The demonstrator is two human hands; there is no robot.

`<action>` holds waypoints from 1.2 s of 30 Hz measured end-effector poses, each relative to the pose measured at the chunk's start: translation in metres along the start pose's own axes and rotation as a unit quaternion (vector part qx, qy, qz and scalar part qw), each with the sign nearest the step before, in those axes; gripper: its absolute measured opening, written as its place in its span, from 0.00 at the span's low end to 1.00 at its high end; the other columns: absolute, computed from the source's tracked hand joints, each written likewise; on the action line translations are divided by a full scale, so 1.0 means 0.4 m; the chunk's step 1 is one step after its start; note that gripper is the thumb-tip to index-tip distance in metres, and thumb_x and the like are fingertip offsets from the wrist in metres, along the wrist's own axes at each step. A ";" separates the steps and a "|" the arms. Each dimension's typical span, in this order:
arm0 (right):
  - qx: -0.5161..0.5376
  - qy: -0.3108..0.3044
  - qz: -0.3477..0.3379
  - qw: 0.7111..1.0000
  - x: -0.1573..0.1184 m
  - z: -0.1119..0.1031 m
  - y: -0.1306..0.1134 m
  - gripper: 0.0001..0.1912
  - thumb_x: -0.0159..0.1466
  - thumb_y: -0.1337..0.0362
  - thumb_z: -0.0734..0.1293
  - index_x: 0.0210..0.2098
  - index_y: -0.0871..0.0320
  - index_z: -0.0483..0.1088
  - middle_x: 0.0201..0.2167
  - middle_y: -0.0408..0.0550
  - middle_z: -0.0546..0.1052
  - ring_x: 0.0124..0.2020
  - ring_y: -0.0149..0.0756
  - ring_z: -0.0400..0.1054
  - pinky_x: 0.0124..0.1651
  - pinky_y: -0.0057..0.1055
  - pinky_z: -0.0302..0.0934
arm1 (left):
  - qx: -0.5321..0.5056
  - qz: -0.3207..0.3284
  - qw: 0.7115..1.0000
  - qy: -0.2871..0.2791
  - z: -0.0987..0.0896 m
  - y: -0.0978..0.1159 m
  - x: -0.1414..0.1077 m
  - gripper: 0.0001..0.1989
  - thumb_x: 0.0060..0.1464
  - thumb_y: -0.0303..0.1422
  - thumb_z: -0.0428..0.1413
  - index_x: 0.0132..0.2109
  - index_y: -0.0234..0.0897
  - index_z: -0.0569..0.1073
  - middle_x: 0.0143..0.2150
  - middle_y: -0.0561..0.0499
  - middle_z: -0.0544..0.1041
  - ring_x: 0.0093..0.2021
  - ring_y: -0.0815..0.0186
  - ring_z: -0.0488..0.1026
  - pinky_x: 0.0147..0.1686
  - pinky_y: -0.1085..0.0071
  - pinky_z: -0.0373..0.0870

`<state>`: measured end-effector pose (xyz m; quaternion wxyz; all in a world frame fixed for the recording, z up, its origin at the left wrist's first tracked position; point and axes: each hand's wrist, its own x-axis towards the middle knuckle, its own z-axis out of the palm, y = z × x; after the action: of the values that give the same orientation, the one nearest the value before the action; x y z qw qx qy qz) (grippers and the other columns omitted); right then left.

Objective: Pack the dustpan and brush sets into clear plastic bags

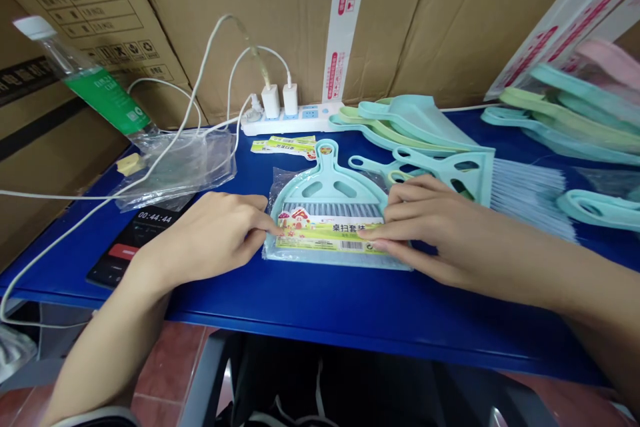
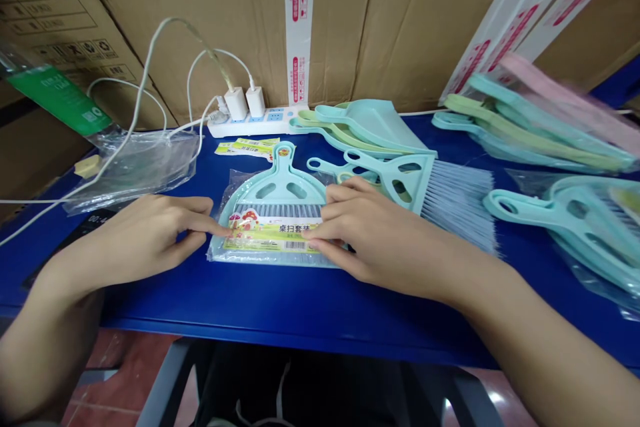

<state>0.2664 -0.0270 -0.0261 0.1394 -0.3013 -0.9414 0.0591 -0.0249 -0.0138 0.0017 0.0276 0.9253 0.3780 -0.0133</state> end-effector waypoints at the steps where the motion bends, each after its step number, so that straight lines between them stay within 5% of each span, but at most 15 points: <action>1: 0.012 -0.004 0.000 1.000 -0.001 -0.001 0.001 0.22 0.74 0.62 0.56 0.28 0.54 0.74 0.22 0.44 0.73 0.32 0.39 0.63 0.44 0.41 0.56 | 0.002 0.003 1.000 0.004 0.001 0.002 0.001 0.22 0.54 0.25 0.45 0.40 0.45 0.82 0.29 0.54 0.74 0.21 0.71 0.64 0.23 0.71 0.54; 6: 0.054 -0.019 0.004 0.998 -0.008 -0.009 0.005 0.21 0.73 0.63 0.56 0.28 0.55 0.74 0.23 0.43 0.73 0.33 0.40 0.62 0.45 0.42 0.53 | 0.023 0.028 0.999 0.032 0.005 0.012 0.006 0.19 0.57 0.27 0.43 0.29 0.39 0.78 0.26 0.52 0.71 0.22 0.69 0.65 0.23 0.69 0.53; 36: 0.048 0.022 0.123 0.991 -0.001 0.023 0.008 0.17 0.70 0.63 0.54 0.32 0.56 0.72 0.28 0.50 0.72 0.31 0.40 0.67 0.34 0.36 0.59 | 0.029 -0.019 0.999 0.000 0.023 0.013 0.021 0.13 0.55 0.27 0.43 0.34 0.39 0.72 0.31 0.52 0.77 0.26 0.65 0.71 0.27 0.68 0.58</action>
<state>0.2656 -0.0247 -0.0357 0.1659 -0.4087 -0.8902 0.1140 -0.0154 -0.0121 -0.0076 0.0007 0.9186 0.3945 -0.0249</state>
